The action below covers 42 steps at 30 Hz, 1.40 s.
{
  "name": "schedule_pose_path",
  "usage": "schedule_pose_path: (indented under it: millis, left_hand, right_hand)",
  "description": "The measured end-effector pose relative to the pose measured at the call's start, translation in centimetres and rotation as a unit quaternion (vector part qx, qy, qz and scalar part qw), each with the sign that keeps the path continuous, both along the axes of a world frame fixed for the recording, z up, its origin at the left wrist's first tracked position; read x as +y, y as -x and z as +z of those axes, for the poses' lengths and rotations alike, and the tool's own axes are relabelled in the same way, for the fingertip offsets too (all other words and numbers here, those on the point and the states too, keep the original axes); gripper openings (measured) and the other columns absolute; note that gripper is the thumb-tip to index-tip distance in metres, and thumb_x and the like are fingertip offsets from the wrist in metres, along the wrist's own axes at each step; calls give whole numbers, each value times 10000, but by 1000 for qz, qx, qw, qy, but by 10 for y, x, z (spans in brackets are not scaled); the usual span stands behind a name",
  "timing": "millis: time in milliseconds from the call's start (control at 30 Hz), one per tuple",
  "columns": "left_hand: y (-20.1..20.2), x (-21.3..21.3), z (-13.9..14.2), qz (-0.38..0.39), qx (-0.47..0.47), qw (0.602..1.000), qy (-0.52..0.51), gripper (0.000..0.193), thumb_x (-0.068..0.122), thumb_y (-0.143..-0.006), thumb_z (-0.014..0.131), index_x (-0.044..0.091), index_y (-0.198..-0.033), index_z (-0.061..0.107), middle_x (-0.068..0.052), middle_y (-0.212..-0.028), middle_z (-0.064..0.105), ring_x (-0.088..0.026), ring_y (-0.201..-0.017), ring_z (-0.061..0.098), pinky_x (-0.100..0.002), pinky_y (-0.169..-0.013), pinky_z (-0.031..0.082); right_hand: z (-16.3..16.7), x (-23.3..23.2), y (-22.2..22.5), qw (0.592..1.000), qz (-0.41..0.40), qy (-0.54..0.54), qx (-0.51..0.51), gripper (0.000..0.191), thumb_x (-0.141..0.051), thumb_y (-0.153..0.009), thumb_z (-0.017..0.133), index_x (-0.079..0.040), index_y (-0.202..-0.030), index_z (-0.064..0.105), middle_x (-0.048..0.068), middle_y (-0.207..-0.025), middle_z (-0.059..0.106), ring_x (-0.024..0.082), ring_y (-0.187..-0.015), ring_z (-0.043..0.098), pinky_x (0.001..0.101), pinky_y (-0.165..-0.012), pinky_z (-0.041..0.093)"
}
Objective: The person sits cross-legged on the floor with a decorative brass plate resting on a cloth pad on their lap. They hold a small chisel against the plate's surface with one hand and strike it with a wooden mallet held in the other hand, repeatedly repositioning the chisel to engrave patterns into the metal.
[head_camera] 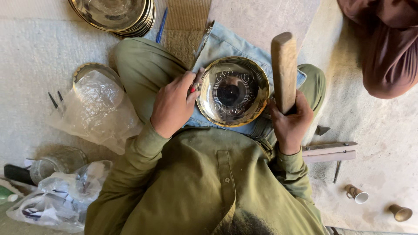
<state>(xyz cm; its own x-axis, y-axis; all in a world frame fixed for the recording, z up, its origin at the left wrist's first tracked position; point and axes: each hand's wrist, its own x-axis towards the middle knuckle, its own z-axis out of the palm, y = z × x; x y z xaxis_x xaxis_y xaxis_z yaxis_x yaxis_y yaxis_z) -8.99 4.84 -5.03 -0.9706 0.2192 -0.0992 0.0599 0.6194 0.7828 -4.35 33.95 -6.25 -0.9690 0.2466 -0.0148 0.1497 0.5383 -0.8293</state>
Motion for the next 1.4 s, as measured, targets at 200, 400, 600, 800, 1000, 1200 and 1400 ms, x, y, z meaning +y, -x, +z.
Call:
schedule_pose_path:
  millis: [200, 400, 600, 800, 1000, 1200, 1400]
  left_hand:
    - [28, 7, -18, 12, 82, 996, -39, 286, 26, -921, 690, 19, -1155, 526, -212, -994, 597, -447, -880, 601, -525, -718, 457]
    - [-10, -3, -54, -17, 9, 999, 27, 285, 67, -933, 690, 50, -1187, 562, -200, -937, 643, -464, -878, 615, -568, -698, 442]
    - [-32, -4, -39, -91, 13, 996, 22, 299, 36, -859, 682, 42, -1141, 584, -203, -947, 660, -457, -831, 635, -543, -658, 475]
    - [-26, 39, -70, -103, 13, 985, -136, 283, 77, -918, 776, 36, -1129, 592, -143, -930, 700, -326, -798, 704, -415, -663, 524]
    - [-21, 75, -114, -115, -75, 957, -255, 496, 51, -867, 815, -11, -1268, 531, -111, -882, 689, -204, -722, 716, -317, -644, 561]
    - [-19, 75, -127, -130, -14, 962, -240, 566, 53, -851, 827, -6, -1312, 503, -136, -915, 708, -246, -751, 714, -348, -658, 558]
    - [-21, 77, -126, -105, -69, 961, -246, 491, 50, -867, 815, 16, -1272, 539, -115, -851, 705, -219, -732, 732, -342, -647, 569]
  right_hand:
    - [4, 9, 21, 998, 12, 10, -62, 369, -16, -846, 824, 23, -1192, 702, 16, -967, 704, 73, -886, 608, 249, -821, 516]
    - [-44, -10, -23, 997, 30, 55, -51, 374, 27, -847, 762, 34, -1212, 681, 25, -1020, 719, 68, -952, 628, 237, -876, 518]
    - [-52, -8, -4, 998, 46, 43, 26, 370, 55, -891, 777, 45, -1247, 678, 51, -1043, 707, 76, -988, 608, 251, -916, 517]
    - [-44, 0, -22, 1000, 22, 15, -6, 433, 53, -852, 823, 37, -1258, 672, 48, -1084, 724, 104, -997, 654, 267, -920, 536]
    - [-33, 12, -51, 999, 17, 41, -16, 580, 121, -859, 693, 22, -1422, 592, 56, -1225, 681, 82, -1107, 614, 247, -968, 509]
    - [-29, 23, -54, 998, 18, -54, -32, 574, 119, -850, 705, -10, -1406, 652, 51, -1074, 688, 65, -884, 577, 232, -777, 493]
    - [-14, 17, -42, 992, 40, -118, 17, 575, 150, -848, 687, -18, -1399, 672, 79, -969, 635, 99, -771, 568, 241, -702, 466]
